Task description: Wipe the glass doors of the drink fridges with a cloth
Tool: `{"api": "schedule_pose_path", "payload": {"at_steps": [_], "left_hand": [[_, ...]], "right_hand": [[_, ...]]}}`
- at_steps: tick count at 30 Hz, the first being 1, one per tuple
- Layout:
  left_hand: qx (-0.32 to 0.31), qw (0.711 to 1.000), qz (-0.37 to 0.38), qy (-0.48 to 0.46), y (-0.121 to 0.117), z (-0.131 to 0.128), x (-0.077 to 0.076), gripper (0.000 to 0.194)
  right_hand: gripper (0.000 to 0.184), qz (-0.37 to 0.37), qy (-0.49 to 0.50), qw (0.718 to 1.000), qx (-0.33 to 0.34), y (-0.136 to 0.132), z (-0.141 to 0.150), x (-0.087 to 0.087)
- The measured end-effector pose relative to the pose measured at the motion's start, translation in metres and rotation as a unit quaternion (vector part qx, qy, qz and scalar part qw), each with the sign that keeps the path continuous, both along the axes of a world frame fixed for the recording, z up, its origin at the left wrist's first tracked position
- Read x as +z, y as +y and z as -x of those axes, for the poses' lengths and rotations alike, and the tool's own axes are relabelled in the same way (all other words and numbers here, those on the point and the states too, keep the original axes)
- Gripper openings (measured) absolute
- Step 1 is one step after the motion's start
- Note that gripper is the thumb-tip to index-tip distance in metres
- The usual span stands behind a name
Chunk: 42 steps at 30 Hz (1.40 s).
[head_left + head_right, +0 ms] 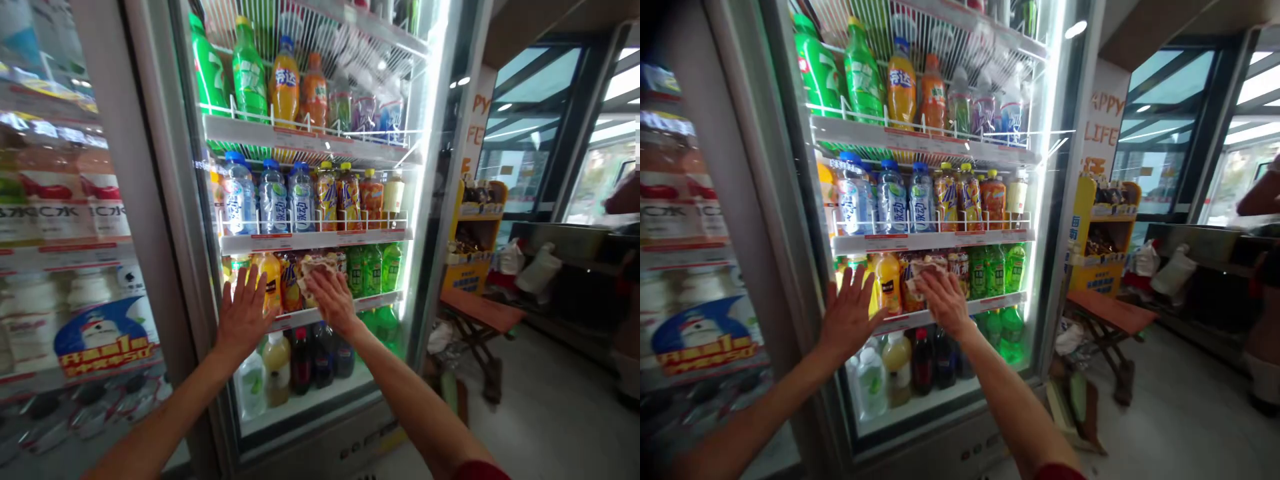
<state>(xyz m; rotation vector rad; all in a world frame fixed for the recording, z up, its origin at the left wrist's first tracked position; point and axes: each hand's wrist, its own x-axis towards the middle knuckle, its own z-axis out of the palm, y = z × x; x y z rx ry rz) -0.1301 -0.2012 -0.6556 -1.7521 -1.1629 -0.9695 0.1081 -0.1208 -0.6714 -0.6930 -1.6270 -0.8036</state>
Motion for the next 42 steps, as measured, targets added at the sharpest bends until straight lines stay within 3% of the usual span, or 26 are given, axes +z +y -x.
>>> {"api": "schedule_pose_path", "payload": {"at_steps": [2,5,7,9,11,12,14,16,17,19,21,23,24,25,27,29,31,32,34,35,36,37,38,39,40,42], "left_hand": [[-0.002,1.000,0.009,0.016,-0.004,-0.001,-0.014,0.079],[-0.005,1.000,0.010,0.020,-0.008,-0.006,-0.030,0.077],[-0.012,1.000,0.009,0.018,-0.009,-0.010,-0.041,0.076],[-0.020,0.999,0.016,0.021,-0.010,-0.011,-0.056,0.075],[-0.020,0.999,0.032,0.029,-0.013,-0.009,-0.073,0.071],[-0.019,0.998,0.041,0.034,-0.014,-0.006,-0.081,0.070],[-0.020,0.998,0.053,0.041,-0.018,0.001,-0.093,0.067],[-0.024,0.997,0.062,0.044,-0.021,0.005,-0.098,0.065],[-0.025,0.997,0.066,0.041,-0.022,0.005,-0.099,0.065],[-0.023,0.997,0.073,0.027,-0.023,0.003,-0.099,0.062],[-0.018,0.997,0.078,0.014,-0.024,0.000,-0.097,0.058],[-0.017,0.997,0.080,0.008,-0.024,-0.003,-0.096,0.054],[-0.016,0.997,0.082,0.009,-0.024,-0.003,-0.096,0.052],[-0.015,0.996,0.084,0.011,-0.025,-0.003,-0.096,0.050],[-0.012,0.996,0.084,0.019,-0.025,-0.002,-0.096,0.047],[-0.010,0.996,0.080,0.022,-0.025,-0.001,-0.096,0.046],[-0.008,0.997,0.077,0.021,-0.026,0.000,-0.096,0.048],[-0.007,0.997,0.075,0.021,-0.026,0.000,-0.096,0.050],[-0.009,0.997,0.070,0.030,-0.028,0.001,-0.093,0.054],[-0.010,0.997,0.063,0.036,-0.030,0.002,-0.090,0.056],[-0.010,0.998,0.056,0.040,-0.032,0.002,-0.086,0.057],[-0.006,0.998,0.050,0.039,-0.033,0.003,-0.082,0.059],[0.002,0.998,0.045,0.033,-0.035,0.003,-0.076,0.060],[0.012,0.999,0.042,0.023,-0.036,0.003,-0.071,0.060],[0.023,0.999,0.041,0.011,-0.036,0.003,-0.065,0.061],[0.038,0.998,0.044,-0.004,-0.036,0.002,-0.056,0.060]], "right_hand": [[0.049,-0.013,0.089,0.996,-0.026,0.001,-0.021,-0.010],[0.052,-0.025,0.274,0.958,-0.077,0.003,-0.033,-0.023],[0.055,0.004,0.228,0.971,-0.072,-0.005,-0.012,-0.039],[0.055,0.039,0.038,0.998,-0.029,-0.018,0.013,-0.063],[0.054,0.057,-0.101,0.993,0.001,-0.026,0.019,-0.086],[0.053,0.062,-0.097,0.993,-0.004,-0.027,0.013,-0.096],[0.052,0.066,0.061,0.995,-0.052,-0.021,-0.011,-0.110],[0.053,0.064,0.247,0.961,-0.102,-0.012,-0.027,-0.117],[0.054,0.065,0.295,0.947,-0.113,-0.010,-0.027,-0.120],[0.056,0.078,0.266,0.956,-0.094,-0.013,-0.009,-0.123],[0.057,0.090,0.114,0.989,-0.034,-0.022,0.017,-0.125],[0.057,0.081,-0.037,0.996,0.014,-0.028,0.029,-0.121],[0.057,0.068,-0.065,0.995,0.015,-0.027,0.026,-0.114],[0.056,0.053,-0.044,0.998,0.001,-0.024,0.018,-0.105],[0.054,0.031,0.114,0.992,-0.048,-0.012,-0.001,-0.082],[0.053,0.019,0.285,0.955,-0.081,-0.002,-0.008,-0.060],[0.054,0.018,0.315,0.946,-0.075,-0.003,0.005,-0.049],[0.055,0.020,0.253,0.966,-0.056,-0.007,0.016,-0.049],[0.056,0.028,0.032,0.999,-0.003,-0.017,0.030,-0.053],[0.055,0.031,-0.059,0.998,0.014,-0.019,0.029,-0.054],[0.053,0.029,-0.091,0.995,0.015,-0.019,0.021,-0.052],[0.050,0.021,-0.067,0.998,0.003,-0.014,0.008,-0.045],[0.048,0.010,0.022,0.999,-0.024,-0.007,-0.009,-0.035],[0.047,-0.013,0.168,0.984,-0.057,0.002,-0.025,-0.022],[0.051,-0.024,0.246,0.966,-0.069,0.012,-0.038,-0.008],[0.054,-0.035,0.324,0.942,-0.074,0.024,-0.044,0.013]]}}
